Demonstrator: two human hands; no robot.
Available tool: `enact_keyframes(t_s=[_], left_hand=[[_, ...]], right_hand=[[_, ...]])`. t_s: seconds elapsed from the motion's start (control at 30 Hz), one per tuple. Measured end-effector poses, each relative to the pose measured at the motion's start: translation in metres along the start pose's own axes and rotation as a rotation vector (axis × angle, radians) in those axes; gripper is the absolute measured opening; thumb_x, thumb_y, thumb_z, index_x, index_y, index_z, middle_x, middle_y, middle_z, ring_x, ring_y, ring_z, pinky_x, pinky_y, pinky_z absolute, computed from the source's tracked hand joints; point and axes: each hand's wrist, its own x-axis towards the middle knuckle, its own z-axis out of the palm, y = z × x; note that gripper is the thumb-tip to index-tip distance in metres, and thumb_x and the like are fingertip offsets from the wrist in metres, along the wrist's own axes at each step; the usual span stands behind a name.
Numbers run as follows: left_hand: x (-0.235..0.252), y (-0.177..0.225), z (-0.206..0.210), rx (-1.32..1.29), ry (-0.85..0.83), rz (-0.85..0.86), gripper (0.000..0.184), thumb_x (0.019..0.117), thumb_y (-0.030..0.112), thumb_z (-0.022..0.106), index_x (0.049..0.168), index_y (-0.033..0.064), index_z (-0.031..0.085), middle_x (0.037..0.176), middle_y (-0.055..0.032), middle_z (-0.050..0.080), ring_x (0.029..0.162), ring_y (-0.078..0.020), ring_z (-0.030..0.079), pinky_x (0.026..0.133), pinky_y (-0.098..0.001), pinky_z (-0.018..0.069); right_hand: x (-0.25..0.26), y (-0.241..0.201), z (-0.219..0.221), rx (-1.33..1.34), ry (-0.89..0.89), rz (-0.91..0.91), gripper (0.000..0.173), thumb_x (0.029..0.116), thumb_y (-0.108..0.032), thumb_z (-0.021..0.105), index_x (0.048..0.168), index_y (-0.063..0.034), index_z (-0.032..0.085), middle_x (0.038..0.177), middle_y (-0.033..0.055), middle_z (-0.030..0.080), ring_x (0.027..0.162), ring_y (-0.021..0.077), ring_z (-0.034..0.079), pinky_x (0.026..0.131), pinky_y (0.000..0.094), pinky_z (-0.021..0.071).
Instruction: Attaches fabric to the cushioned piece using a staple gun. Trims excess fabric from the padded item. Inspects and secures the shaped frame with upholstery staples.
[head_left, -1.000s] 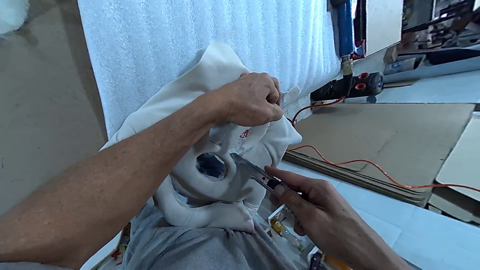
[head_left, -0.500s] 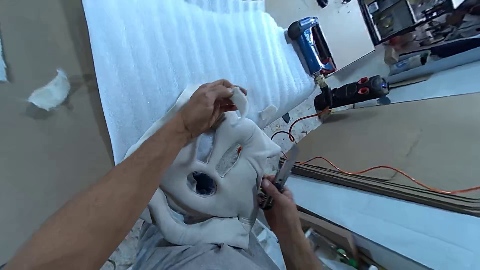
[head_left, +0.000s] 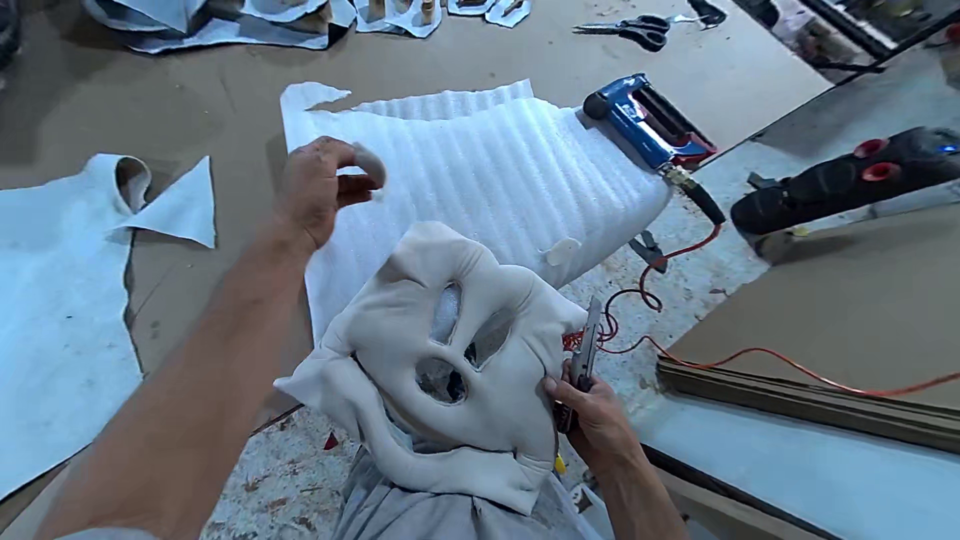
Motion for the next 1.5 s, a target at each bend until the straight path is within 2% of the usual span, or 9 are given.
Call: enact_keyframes(t_s=[0.2, 0.37, 0.47, 0.7, 0.93, 1.07, 1.2, 1.37, 1.5], left_hand=[[-0.043, -0.023, -0.051, 0.907, 0.259, 0.249, 0.048, 0.0918, 0.002, 0.054, 0.139, -0.0047, 0.049, 0.143, -0.0301, 0.049, 0.127, -0.0441, 0.055, 0.102, -0.0608, 0.0474], [-0.105, -0.062, 0.0, 0.869, -0.014, 0.14, 0.053, 0.1007, 0.032, 0.061, 0.146, 0.0069, 0.049, 0.117, -0.014, 0.072, 0.086, -0.0314, 0.072, 0.075, -0.0587, 0.0582], [-0.099, -0.071, 0.016, 0.865, -0.103, -0.056, 0.064, 0.0952, 0.045, 0.069, 0.145, 0.009, 0.052, 0.118, -0.0158, 0.071, 0.101, -0.0379, 0.069, 0.086, -0.0653, 0.053], [-0.09, -0.037, -0.002, 0.438, -0.253, -0.181, 0.037, 0.0878, 0.02, 0.082, 0.118, 0.0024, 0.068, 0.1, -0.0123, 0.072, 0.09, -0.0225, 0.069, 0.083, -0.0443, 0.0575], [-0.159, 0.033, 0.002, 0.333, 0.036, 0.292, 0.047, 0.0704, 0.024, 0.088, 0.113, 0.0213, 0.07, 0.097, 0.0049, 0.076, 0.088, -0.0093, 0.074, 0.077, -0.0309, 0.0652], [-0.237, 0.055, -0.01, 0.638, 0.247, 0.675, 0.046, 0.0861, 0.033, 0.084, 0.126, 0.0205, 0.066, 0.116, 0.0043, 0.073, 0.107, -0.0083, 0.07, 0.094, -0.0341, 0.0606], [-0.274, 0.074, 0.006, 1.213, 0.369, 1.098, 0.027, 0.1081, 0.025, 0.046, 0.125, 0.019, 0.066, 0.124, -0.0005, 0.072, 0.121, -0.0153, 0.065, 0.103, -0.0361, 0.0482], [-0.266, 0.003, 0.045, 1.634, 0.703, 1.192, 0.031, 0.1027, 0.016, 0.058, 0.134, 0.0158, 0.061, 0.137, -0.0025, 0.065, 0.132, -0.0217, 0.055, 0.109, -0.0398, 0.039], [-0.232, -0.072, 0.048, 1.469, 0.816, 1.05, 0.026, 0.1041, 0.019, 0.054, 0.127, 0.0194, 0.066, 0.127, 0.0002, 0.071, 0.123, -0.0185, 0.06, 0.105, -0.0392, 0.0416]], right_hand=[[-0.002, -0.008, 0.003, -0.022, -0.012, 0.002, 0.031, 0.0679, -0.012, 0.086, 0.086, -0.0059, 0.061, 0.067, 0.0053, 0.064, 0.056, 0.0113, 0.063, 0.054, 0.028, 0.058], [-0.001, -0.013, 0.008, -0.026, -0.007, 0.0, 0.035, 0.0674, -0.012, 0.086, 0.088, -0.0055, 0.058, 0.067, 0.004, 0.063, 0.057, 0.0113, 0.064, 0.054, 0.0282, 0.0582], [0.002, -0.019, 0.013, -0.007, -0.023, -0.007, 0.038, 0.0654, -0.011, 0.087, 0.09, -0.004, 0.059, 0.07, 0.0052, 0.064, 0.059, 0.0121, 0.065, 0.056, 0.029, 0.0591], [0.012, -0.05, 0.016, 0.059, -0.154, -0.031, 0.048, 0.0558, -0.014, 0.095, 0.09, -0.0056, 0.062, 0.068, 0.0043, 0.065, 0.051, 0.0104, 0.062, 0.046, 0.0274, 0.0551], [0.047, -0.133, 0.002, 0.061, -0.468, -0.204, 0.037, 0.0762, -0.041, 0.087, 0.103, -0.0207, 0.073, 0.089, -0.0014, 0.073, 0.066, 0.0085, 0.067, 0.052, 0.0271, 0.0574], [0.096, -0.177, -0.003, 0.041, -0.434, -0.221, 0.043, 0.1094, -0.035, 0.026, 0.105, -0.0131, 0.062, 0.106, 0.0073, 0.075, 0.075, 0.0156, 0.073, 0.05, 0.025, 0.0563], [0.142, -0.2, 0.018, 0.081, -0.486, -0.315, 0.037, 0.1124, -0.028, 0.028, 0.129, -0.0111, 0.056, 0.09, 0.0018, 0.072, 0.076, 0.0172, 0.073, 0.071, 0.0398, 0.0653], [0.161, -0.205, 0.069, -0.053, -0.413, -0.276, 0.054, 0.1123, -0.046, 0.017, 0.119, -0.0151, 0.061, 0.058, -0.0069, 0.056, 0.042, 0.0046, 0.053, 0.039, 0.0239, 0.0498], [0.157, -0.196, 0.087, -0.106, -0.59, -0.299, 0.033, 0.1096, -0.017, 0.031, 0.133, -0.0092, 0.053, 0.095, 0.0031, 0.069, 0.056, 0.008, 0.06, 0.047, 0.0222, 0.0531]])
